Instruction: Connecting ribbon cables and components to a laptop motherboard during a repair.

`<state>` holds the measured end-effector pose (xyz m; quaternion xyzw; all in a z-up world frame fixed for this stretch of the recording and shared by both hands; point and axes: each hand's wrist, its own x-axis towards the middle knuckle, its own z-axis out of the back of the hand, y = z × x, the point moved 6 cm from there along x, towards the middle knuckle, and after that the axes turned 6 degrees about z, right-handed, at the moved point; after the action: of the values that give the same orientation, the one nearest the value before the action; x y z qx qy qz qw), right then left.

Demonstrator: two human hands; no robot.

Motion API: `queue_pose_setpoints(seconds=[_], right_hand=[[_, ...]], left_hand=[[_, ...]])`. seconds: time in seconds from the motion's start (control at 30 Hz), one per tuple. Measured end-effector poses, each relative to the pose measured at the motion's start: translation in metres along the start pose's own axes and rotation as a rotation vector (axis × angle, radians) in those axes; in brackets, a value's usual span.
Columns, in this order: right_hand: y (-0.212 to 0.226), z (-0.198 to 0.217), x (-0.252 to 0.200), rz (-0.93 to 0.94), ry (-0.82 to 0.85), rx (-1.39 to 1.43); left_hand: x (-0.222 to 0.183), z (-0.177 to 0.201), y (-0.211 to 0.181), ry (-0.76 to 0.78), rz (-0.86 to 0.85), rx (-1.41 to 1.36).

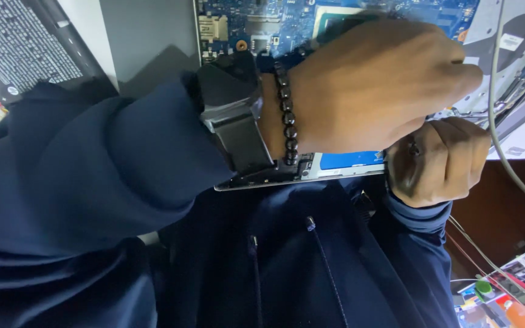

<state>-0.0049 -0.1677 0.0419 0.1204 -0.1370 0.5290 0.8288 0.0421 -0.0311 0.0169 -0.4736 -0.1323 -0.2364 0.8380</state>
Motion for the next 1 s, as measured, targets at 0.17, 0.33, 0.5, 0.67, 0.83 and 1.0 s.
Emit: queue_pose_setpoints(seconds=[0.17, 0.33, 0.5, 0.67, 0.83, 1.0], right_hand=[[0.003, -0.004, 0.003, 0.022, -0.016, 0.026], [0.004, -0.006, 0.006, 0.038, -0.043, 0.042], [0.003, -0.003, 0.004, 0.048, -0.073, 0.063], [-0.006, 0.005, 0.002, 0.018, -0.124, 0.021], [-0.007, 0.012, -0.011, -0.005, -0.062, 0.01], [-0.004, 0.009, -0.022, -0.139, -0.048, -0.033]], left_hand=[[0.0, -0.003, 0.0, 0.015, 0.009, 0.016], [0.001, -0.001, 0.0, 0.013, 0.021, 0.037], [-0.004, 0.006, -0.015, -0.161, 0.155, 0.098], [-0.033, 0.024, -0.069, -0.022, 0.131, 0.405], [-0.053, 0.003, -0.065, 0.165, -0.024, 0.687], [-0.051, 0.004, -0.062, 0.192, -0.138, 0.659]])
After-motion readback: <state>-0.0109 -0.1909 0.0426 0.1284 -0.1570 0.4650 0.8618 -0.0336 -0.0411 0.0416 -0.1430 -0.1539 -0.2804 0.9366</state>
